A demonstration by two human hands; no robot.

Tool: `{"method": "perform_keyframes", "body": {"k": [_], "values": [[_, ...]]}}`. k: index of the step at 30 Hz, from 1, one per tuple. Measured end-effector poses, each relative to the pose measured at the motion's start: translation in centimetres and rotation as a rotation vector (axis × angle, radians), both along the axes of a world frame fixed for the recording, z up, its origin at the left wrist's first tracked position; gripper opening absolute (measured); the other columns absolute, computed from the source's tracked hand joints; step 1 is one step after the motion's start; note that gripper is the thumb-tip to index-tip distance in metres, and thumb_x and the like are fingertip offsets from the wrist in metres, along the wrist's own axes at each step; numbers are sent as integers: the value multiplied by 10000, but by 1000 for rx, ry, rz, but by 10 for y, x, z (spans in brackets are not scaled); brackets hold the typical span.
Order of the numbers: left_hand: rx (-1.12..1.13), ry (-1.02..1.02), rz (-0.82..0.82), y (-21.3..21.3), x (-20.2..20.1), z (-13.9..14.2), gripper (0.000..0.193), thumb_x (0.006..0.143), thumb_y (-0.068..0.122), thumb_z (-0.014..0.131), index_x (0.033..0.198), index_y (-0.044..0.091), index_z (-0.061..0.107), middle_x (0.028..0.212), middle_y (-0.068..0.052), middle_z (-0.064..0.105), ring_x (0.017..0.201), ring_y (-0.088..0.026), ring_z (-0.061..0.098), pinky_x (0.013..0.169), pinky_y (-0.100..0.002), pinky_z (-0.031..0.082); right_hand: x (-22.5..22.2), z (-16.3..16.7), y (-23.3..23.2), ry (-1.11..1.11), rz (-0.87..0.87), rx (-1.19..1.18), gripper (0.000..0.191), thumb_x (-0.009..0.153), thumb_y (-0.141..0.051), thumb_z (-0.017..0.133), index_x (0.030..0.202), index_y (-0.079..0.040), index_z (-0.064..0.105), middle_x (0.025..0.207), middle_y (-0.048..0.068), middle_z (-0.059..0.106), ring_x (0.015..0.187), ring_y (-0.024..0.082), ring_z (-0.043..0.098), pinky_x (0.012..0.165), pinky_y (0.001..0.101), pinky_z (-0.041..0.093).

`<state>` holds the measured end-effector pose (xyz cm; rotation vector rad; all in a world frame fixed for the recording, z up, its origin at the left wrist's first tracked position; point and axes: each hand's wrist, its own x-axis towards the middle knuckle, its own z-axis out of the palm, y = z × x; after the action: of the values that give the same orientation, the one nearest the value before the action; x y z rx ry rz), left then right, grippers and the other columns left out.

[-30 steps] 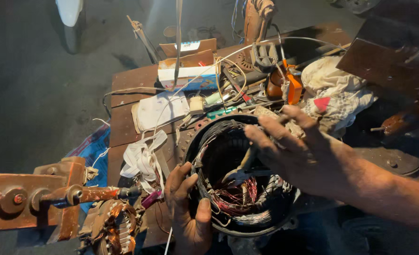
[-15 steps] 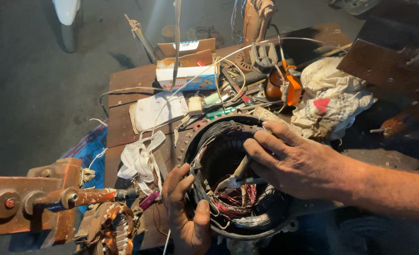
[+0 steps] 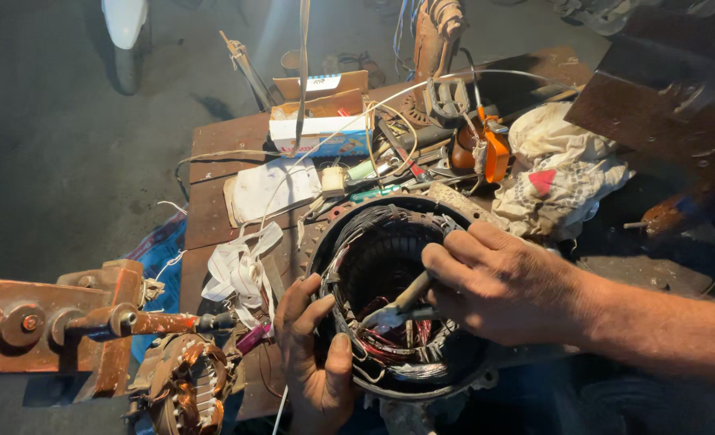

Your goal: The person uses pliers to pull and extract copper windings from a motor stator. After removing the windings, the person flips the stator and uses a hammer to tap and loosen remaining material, then removes a bundle of copper wire by hand.

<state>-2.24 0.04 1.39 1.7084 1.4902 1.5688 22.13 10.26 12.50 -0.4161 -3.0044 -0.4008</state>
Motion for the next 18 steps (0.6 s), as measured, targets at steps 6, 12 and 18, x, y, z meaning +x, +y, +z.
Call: {"method": "perform_keyframes", "body": {"k": [6,12,18], "values": [[26,-21,18,0,1,1,405,972,286,571,1311,67,606,1523,-159,531,1506,-358,405,1267,-523,293,-3,1,7,184,-34,115,250,833,-271,657,957,-103,795,1187,121,592,1160,292,539,1038,456,425],[134,553,10,3,-14,24,396,1040,403,467,1250,165,703,1515,-133,526,1528,-404,335,1290,-596,172,20,-5,8,18,-202,-93,115,694,-207,665,742,-117,717,1460,222,514,1369,404,389,1154,665,155],[-80,585,-358,17,-26,46,474,752,303,567,1142,105,748,1473,-162,559,1500,-440,321,1223,-633,141,26,-14,8,-53,-287,-72,436,750,-241,672,1161,-118,751,1474,228,477,1393,395,360,1136,696,173]]}}
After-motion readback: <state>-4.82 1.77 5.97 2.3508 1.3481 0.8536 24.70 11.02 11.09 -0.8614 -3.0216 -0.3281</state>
